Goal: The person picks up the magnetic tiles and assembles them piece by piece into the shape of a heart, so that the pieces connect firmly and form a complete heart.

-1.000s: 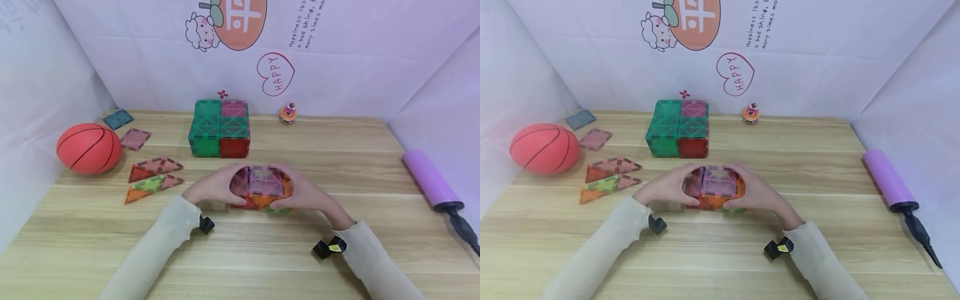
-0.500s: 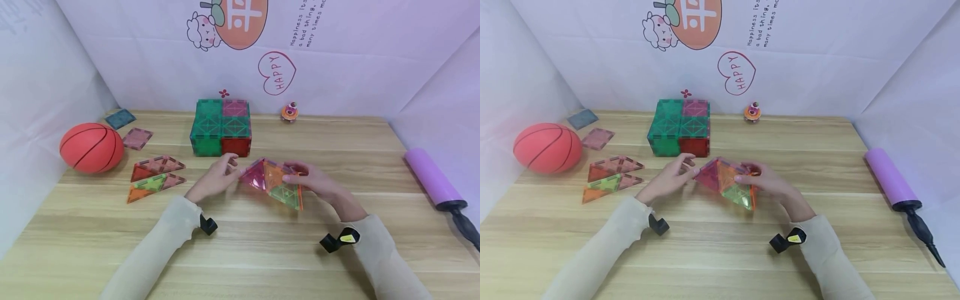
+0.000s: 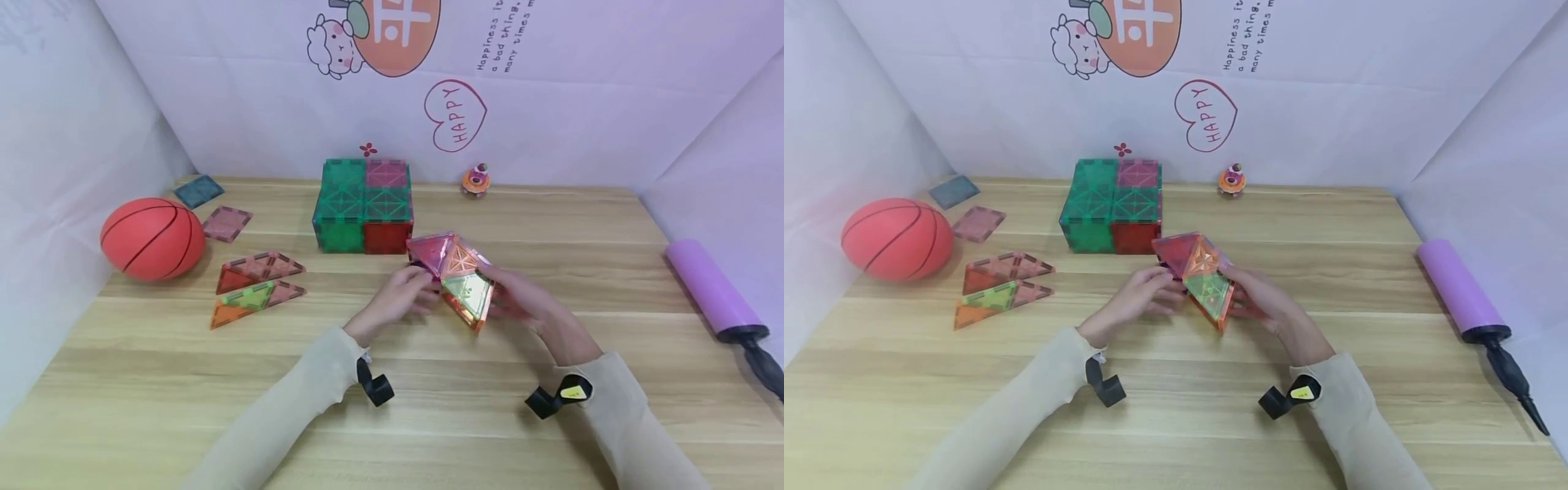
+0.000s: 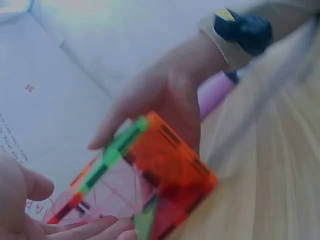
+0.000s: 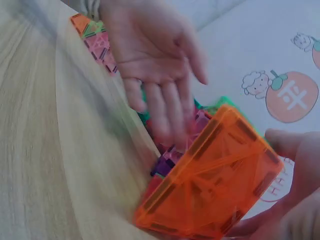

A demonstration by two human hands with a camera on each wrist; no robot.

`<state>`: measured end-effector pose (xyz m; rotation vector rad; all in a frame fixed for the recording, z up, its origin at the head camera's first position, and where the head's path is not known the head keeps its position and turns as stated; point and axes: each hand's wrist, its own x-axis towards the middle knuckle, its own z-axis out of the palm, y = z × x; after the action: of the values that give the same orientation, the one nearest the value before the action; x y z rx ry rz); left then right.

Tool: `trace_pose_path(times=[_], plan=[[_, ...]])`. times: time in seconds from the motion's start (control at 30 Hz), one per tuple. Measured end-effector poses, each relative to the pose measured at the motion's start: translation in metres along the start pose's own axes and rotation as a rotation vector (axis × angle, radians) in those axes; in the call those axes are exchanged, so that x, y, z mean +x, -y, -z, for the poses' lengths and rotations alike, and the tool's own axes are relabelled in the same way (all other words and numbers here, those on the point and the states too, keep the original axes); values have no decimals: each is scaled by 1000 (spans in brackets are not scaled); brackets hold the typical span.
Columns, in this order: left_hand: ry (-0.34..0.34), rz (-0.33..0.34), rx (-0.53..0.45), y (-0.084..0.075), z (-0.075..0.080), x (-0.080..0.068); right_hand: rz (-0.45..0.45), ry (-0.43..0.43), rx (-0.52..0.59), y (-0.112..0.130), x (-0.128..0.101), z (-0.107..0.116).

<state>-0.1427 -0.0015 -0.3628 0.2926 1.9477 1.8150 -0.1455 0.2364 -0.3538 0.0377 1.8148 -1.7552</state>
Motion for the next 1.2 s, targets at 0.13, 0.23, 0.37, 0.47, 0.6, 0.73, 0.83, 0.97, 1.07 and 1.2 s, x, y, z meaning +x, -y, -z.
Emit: trace_pose_path(times=[0.13,0.23,0.37,0.47,0.6,0.73,0.83,0.97,1.07,1.2], plan=[[28,14,-208,-8,-10,5,-17,-109,-143,3,-6,-6],[23,29,-300,-12,-12,7,6,-186,-295,5,-15,-14],[20,3,-346,-16,-13,12,99,-217,-405,-1,-24,-20],[22,-8,-331,-17,-12,17,190,-210,-399,-7,-26,-25],[-2,0,-231,-20,-5,19,266,-232,-419,-12,-24,-31],[-121,-50,-29,-29,13,17,251,-277,-486,-14,-20,-33],[-262,-123,139,-38,34,13,230,-311,-519,-12,-17,-34],[-499,-210,275,-46,65,7,227,-338,-532,-7,-8,-31],[-688,-268,313,-45,84,6,230,-358,-533,-1,3,-28],[-829,-273,317,-36,103,7,227,-393,-521,7,22,-25]])
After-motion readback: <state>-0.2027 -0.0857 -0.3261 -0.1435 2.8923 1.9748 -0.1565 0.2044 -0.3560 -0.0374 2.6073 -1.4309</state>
